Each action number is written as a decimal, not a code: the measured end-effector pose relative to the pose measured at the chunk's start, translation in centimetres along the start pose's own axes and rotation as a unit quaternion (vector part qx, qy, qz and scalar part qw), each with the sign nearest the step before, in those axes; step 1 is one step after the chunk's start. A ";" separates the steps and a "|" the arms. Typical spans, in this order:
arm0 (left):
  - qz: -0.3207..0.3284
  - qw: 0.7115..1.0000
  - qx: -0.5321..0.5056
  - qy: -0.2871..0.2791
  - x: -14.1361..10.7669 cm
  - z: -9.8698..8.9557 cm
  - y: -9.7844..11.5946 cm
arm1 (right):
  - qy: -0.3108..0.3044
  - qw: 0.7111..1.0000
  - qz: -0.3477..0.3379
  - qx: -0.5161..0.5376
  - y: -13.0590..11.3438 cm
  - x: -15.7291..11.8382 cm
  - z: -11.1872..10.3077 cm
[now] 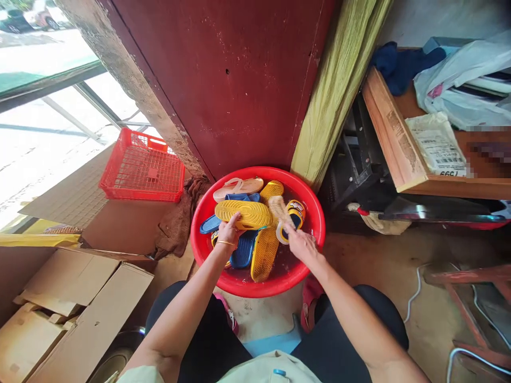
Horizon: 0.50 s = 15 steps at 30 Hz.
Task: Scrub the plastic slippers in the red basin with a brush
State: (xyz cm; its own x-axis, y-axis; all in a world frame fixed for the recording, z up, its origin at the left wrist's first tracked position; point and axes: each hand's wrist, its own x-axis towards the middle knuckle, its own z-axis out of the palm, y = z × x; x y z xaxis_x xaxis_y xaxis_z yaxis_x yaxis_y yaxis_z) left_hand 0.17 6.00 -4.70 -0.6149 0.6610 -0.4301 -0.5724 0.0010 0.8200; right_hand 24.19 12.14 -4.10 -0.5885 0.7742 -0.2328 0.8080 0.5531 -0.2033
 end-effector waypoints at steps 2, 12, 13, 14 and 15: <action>-0.025 1.000 -0.011 -0.011 -0.2 0.1 0.5 | 0.014 0.999 0.013 0.033 1.4 0.8 -0.1; -0.106 0.991 -0.052 -0.069 -2.5 1.2 -1.1 | 0.066 0.994 -0.081 0.028 -2.2 0.0 0.9; -0.103 0.991 -0.054 -0.060 -2.5 1.1 -1.1 | 0.068 0.996 -0.061 0.022 -1.6 0.3 0.7; -0.102 0.992 -0.055 -0.053 -2.4 1.0 -1.0 | 0.071 0.997 -0.033 0.021 -0.8 0.5 0.5; -0.101 0.992 -0.056 -0.047 -2.3 0.9 -0.8 | 0.076 0.997 -0.003 0.026 -0.1 0.7 0.4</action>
State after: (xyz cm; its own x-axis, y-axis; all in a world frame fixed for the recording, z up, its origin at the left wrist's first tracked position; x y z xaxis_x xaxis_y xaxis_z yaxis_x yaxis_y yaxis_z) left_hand 2.55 5.15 -4.03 -0.4317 0.7230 -0.5394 -0.7388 0.0597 0.6712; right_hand 23.70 12.48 -4.60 -0.5787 0.8111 -0.0850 0.7998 0.5442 -0.2533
